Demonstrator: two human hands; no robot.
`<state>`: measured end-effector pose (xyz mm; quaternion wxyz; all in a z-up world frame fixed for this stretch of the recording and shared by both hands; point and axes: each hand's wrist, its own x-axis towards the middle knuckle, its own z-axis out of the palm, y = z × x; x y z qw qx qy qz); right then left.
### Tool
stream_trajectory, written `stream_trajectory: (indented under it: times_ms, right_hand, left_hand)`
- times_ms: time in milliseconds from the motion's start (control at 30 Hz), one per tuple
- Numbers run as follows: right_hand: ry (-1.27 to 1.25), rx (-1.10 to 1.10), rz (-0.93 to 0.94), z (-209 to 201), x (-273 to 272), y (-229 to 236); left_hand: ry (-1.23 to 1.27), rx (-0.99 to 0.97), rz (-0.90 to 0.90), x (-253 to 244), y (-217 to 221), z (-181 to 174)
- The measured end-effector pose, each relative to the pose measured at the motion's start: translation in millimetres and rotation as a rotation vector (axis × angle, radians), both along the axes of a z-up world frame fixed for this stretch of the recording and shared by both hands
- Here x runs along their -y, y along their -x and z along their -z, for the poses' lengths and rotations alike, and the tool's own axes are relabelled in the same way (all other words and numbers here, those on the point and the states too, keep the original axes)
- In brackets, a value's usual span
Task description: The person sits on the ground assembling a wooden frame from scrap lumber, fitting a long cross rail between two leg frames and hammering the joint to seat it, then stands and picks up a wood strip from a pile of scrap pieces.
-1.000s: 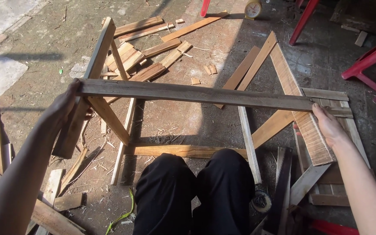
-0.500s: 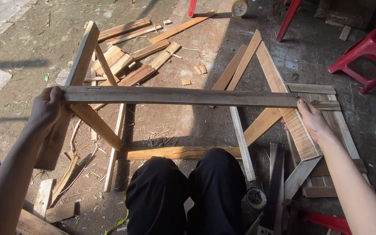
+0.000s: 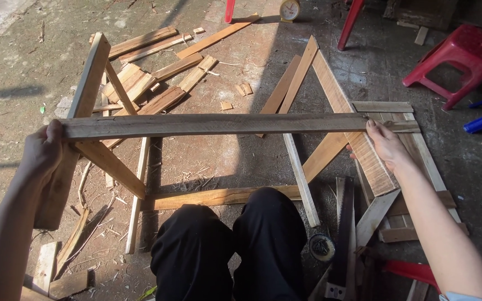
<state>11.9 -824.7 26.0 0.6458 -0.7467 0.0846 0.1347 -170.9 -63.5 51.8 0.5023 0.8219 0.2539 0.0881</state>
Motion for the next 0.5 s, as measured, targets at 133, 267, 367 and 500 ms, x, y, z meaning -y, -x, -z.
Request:
stream_trajectory:
  times_ms: [133, 267, 367, 500]
  right_hand:
    - [0.022, -0.072, 0.004, -23, -7, 16]
    - [0.289, -0.032, 0.156, -5, 11, 29]
    - [0.104, -0.024, 0.360, 40, 31, 54]
    - [-0.344, -0.129, 0.519, 136, 56, 102]
  left_hand:
    - [-0.127, 0.013, 0.007, -7, -1, 11]
    - [-0.254, 0.099, 0.034, -47, -7, 57]
    - [-0.546, 0.046, 0.015, -47, -4, 60]
    - [-0.023, 0.280, 0.357, -156, -64, 159]
